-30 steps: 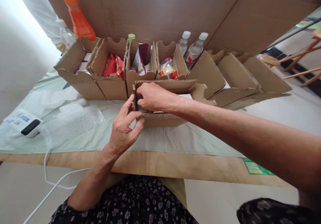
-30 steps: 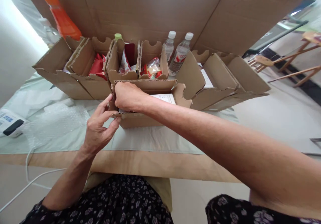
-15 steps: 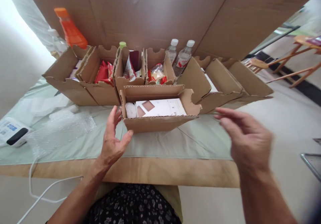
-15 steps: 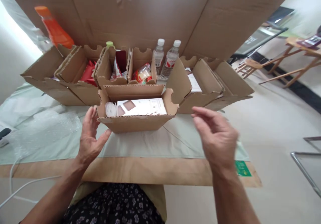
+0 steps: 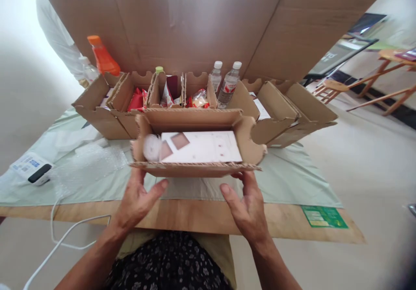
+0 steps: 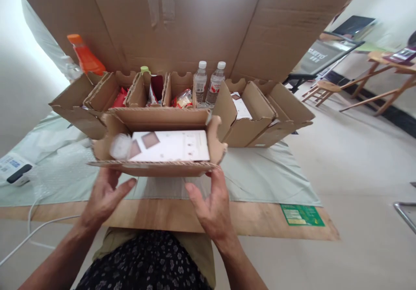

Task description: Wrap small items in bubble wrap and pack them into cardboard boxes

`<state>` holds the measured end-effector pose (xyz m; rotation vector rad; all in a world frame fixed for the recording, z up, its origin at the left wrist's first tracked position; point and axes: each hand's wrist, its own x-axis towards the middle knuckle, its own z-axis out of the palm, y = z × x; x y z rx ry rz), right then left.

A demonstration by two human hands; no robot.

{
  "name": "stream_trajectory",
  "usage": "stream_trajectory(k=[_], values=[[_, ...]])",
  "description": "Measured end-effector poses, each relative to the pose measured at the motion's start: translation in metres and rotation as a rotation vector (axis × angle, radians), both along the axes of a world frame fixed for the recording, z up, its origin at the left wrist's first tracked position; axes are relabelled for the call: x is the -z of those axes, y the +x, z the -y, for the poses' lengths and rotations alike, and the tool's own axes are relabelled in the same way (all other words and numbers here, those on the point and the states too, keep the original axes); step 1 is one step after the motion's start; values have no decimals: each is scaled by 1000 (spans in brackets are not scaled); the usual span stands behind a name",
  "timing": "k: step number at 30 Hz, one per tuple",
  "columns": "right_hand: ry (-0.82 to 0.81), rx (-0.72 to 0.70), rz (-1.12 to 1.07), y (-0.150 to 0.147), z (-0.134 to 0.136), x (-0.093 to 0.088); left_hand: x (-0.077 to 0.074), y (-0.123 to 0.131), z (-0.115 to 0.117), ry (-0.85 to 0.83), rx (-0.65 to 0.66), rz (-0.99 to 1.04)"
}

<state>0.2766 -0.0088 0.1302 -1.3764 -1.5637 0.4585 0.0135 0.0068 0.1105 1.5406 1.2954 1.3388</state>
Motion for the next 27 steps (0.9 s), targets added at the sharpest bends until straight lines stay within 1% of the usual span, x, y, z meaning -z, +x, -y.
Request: stream_trajectory(k=[2, 3, 4, 6, 8, 9, 10, 12, 14, 15, 17, 19, 21, 23, 25, 27], values=[[49, -92, -10, -6, -7, -16, -15, -3, -4, 38, -62, 65], [56, -117, -15, -5, -11, -21, -20, 0, -6, 64, -84, 92], [59, -114, -20, -3, -13, -25, -24, 6, -8, 84, -85, 110], [76, -24, -34, 6, -12, -27, -28, 22, -8, 83, -22, 109], [96, 77, -53, 14, -7, -25, -32, 33, -3, 59, 53, 68], [102, 92, -58, 15, -5, -26, -35, 33, 0, 51, 65, 43], [106, 73, -60, 14, -5, -28, -39, 30, 2, 53, 52, 19], [113, -36, -48, 5, -8, -39, -51, 18, 4, 102, -19, -17], [147, -114, -27, -2, -12, -55, -64, 8, 2, 199, -82, -40], [173, -111, -14, -3, -12, -62, -69, 7, 1, 247, -93, -44], [218, -17, 13, 3, -5, -69, -73, 15, 1, 285, -69, -50], [225, 128, 13, 16, 8, -64, -70, 30, 5, 232, -10, -94], [186, 197, -14, 27, 20, -50, -63, 42, 13, 156, 17, -156], [127, 163, -29, 30, 27, -31, -54, 44, 22, 96, -10, -195], [68, 91, -41, 24, 25, -13, -42, 36, 31, 29, -56, -224], [7, 59, -74, 19, 18, 5, -27, 25, 42, -73, -62, -271]])
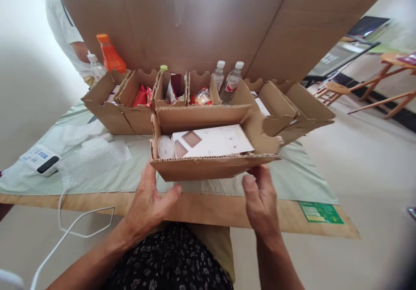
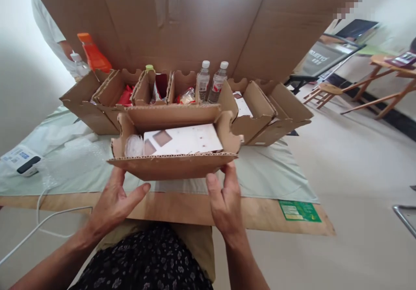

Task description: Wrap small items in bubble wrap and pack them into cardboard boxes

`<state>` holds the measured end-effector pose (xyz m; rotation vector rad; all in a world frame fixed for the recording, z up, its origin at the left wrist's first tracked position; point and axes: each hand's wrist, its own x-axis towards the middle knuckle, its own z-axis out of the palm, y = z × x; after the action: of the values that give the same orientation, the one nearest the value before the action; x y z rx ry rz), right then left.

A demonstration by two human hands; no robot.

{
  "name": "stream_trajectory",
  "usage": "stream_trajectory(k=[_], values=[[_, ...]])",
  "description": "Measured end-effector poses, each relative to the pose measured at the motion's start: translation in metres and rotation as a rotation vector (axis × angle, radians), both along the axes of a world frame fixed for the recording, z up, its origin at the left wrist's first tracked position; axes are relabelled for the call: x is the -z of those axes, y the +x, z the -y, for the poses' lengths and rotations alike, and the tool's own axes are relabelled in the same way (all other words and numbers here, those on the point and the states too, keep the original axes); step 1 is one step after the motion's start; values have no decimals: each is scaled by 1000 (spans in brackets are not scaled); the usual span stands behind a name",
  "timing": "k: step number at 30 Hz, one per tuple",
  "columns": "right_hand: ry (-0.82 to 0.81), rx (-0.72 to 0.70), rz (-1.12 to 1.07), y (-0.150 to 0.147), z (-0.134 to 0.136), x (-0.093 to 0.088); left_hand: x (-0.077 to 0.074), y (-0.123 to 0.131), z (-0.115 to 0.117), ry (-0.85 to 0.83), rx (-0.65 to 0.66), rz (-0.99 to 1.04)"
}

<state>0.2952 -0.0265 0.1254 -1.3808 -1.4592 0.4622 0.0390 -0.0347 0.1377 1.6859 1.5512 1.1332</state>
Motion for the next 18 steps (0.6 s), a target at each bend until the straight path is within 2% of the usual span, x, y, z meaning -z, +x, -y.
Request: stream_trajectory(k=[3, 5, 7, 12, 15, 18], values=[[-92, 32, -17, 5, -9, 24, 27, -7, 19, -137, 66, -49], [-113, 61, -18, 18, -14, 37, 43, -2, 31, -134, 148, -48], [-75, 69, -58, 35, -21, 47, 53, 6, 38, -90, 240, -39], [47, 79, -156, 62, -64, 54, 52, 33, 35, -108, 449, -10], [61, 109, -103, 62, -93, 50, 50, 46, 32, -169, 543, 9], [90, 115, -83, 55, -110, 45, 49, 58, 30, -205, 636, 26]])
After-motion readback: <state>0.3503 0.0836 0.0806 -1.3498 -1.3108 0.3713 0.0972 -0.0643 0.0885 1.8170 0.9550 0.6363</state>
